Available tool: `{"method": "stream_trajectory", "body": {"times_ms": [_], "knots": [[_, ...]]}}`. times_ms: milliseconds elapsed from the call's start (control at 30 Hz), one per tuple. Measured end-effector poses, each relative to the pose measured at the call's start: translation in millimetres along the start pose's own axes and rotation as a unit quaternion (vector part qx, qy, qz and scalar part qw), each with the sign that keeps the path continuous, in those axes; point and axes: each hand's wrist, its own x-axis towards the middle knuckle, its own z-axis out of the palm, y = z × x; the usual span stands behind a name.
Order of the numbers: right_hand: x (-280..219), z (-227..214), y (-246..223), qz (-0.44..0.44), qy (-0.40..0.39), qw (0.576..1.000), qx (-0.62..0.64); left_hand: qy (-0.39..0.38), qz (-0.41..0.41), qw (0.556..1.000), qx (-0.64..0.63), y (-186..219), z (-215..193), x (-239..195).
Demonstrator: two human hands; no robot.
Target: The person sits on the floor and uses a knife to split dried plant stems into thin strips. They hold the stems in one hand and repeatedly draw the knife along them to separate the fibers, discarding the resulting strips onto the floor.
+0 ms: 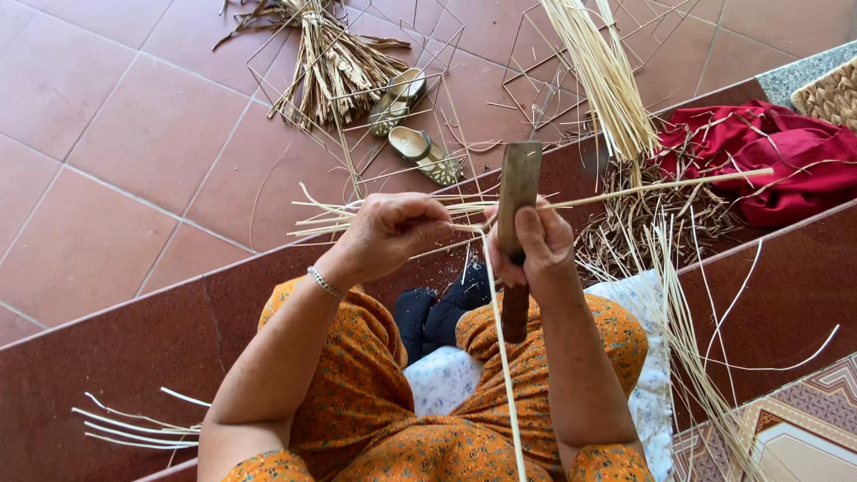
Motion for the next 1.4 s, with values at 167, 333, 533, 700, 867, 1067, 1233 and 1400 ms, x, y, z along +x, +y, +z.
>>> {"method": "stream_trajectory", "body": {"times_ms": [167, 333, 533, 700, 867, 1067, 1233, 1400], "knots": [[9.8, -4.4, 10.9, 0.019, 0.006, 1.000, -0.002, -0.018, -0.054, 0.998, 0.002, -9.7, 5.3, -0.7], [29.8, -16.6, 28.8, 0.051, 0.052, 0.997, -0.015, -0.012, -0.061, 0.998, 0.004, -20.3, 10.4, 0.2], [40.6, -33.1, 57.4, 0.056, 0.041, 0.998, 0.002, -0.047, -0.079, 0.996, 0.000, -46.5, 5.1, 4.1], [50.8, -48.6, 74.0, 0.062, 0.051, 0.997, -0.004, -0.056, -0.106, 0.993, -0.014, -62.7, 4.2, 4.8], [54.0, -58.8, 82.5, 0.062, 0.085, 0.994, -0.038, -0.061, -0.145, 0.986, -0.058, -75.9, 5.3, 8.4], [55.2, -71.4, 96.9, 0.079, 0.101, 0.992, -0.006, -0.084, -0.180, 0.977, -0.080, -93.7, 12.2, 11.2], [54.3, -65.7, 81.4, 0.091, 0.127, 0.984, 0.089, -0.088, -0.176, 0.973, -0.118, -105.2, 10.0, 10.7], [29.0, -39.2, 42.6, 0.062, 0.001, 0.981, 0.183, 0.014, -0.175, 0.971, -0.160, -113.8, -0.1, 8.2]]}}
